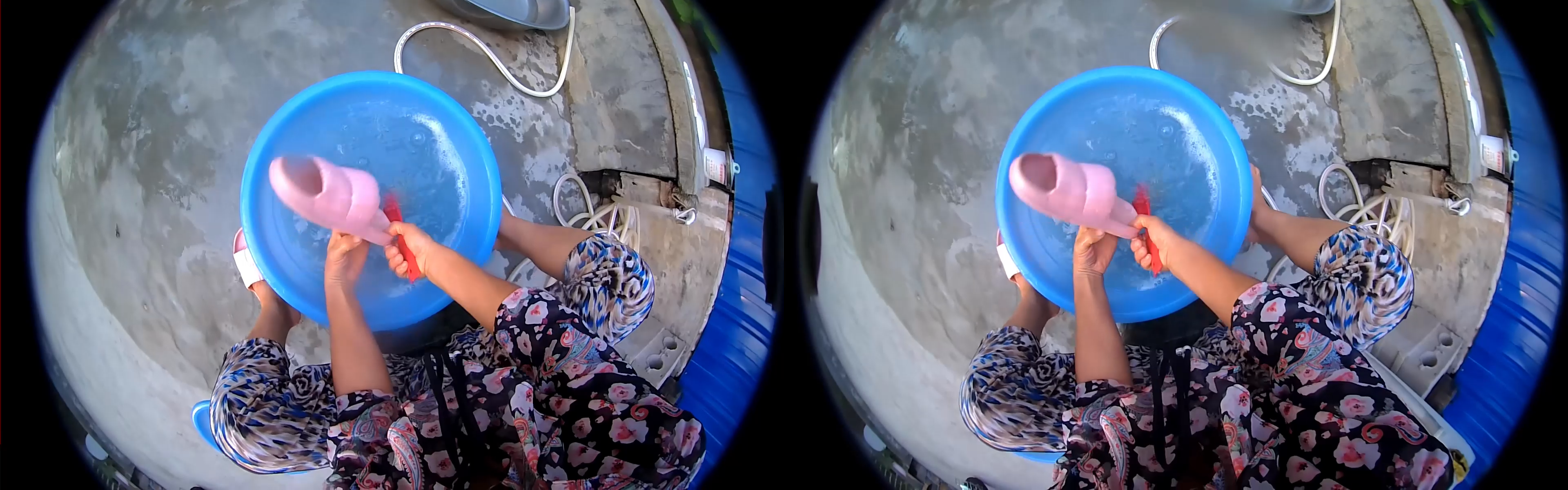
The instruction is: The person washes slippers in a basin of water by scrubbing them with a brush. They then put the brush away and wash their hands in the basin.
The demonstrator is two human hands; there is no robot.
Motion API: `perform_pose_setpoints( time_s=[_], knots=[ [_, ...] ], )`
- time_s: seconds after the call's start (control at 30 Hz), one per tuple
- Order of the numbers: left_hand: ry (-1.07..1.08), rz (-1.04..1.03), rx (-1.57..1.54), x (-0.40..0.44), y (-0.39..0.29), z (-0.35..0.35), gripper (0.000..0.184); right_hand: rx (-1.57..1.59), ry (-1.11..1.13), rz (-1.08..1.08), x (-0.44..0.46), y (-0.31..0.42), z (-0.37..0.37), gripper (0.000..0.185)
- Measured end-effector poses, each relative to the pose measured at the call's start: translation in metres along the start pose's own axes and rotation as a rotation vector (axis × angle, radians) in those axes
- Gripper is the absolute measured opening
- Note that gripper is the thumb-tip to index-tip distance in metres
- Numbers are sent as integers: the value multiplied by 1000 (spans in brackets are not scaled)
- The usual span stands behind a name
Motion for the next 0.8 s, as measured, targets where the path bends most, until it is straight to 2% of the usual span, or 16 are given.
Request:
perform_pose_setpoints(
  time_s=[0.07,0.1,0.13,0.2,0.27,0.33,0.37,0.4,0.47,0.53,0.6,0.63,0.67,0.73,0.77,0.8],
  knots=[
    [44,-27,-122,-1,-13,-42,86,58,16,-27,-7,-13,-5,28],
    [19,-12,-40,-4,-9,-44,101,89,28,-20,-12,-16,-4,29],
    [23,-17,-33,-2,-6,-44,101,120,39,-13,-15,-18,-4,30],
    [57,39,271,4,-1,-50,105,-26,-47,84,-20,-22,0,32],
    [75,-13,419,4,-6,-62,97,-166,-134,183,-24,-22,4,33],
    [-77,20,380,0,-9,-64,89,-540,-208,319,-21,-12,8,35],
    [-212,16,325,1,-1,-50,75,-623,-228,366,-19,-7,10,39],
    [-213,8,334,-2,2,-39,75,-626,-217,371,-5,-5,17,39],
    [-326,167,-188,-15,5,-24,65,-1117,-902,1186,3,21,31,45],
    [-377,175,-323,-22,6,-34,62,-1217,-939,1061,-31,28,19,50],
    [-325,157,-425,-26,3,-50,61,-1364,-1049,1124,-24,33,32,50],
    [-342,154,-459,-27,0,-55,60,-1371,-982,905,-17,36,40,45],
    [-337,142,-470,-26,0,-52,60,-1386,-983,913,-16,36,43,45],
    [-315,99,-490,-21,0,-39,60,-1428,-780,1063,-16,28,37,43],
    [-307,79,-505,-18,2,-36,60,-1222,-737,1219,-25,19,35,43],
    [-358,84,-474,-15,4,-33,61,-1245,-734,1233,-40,9,26,43]
  ],
)
Point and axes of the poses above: each hand's wrist, its own x-axis towards the middle knuckle, its own z-axis out of the back of the hand, y = z × x, the point moved 4 cm from there along x, towards the middle knuckle
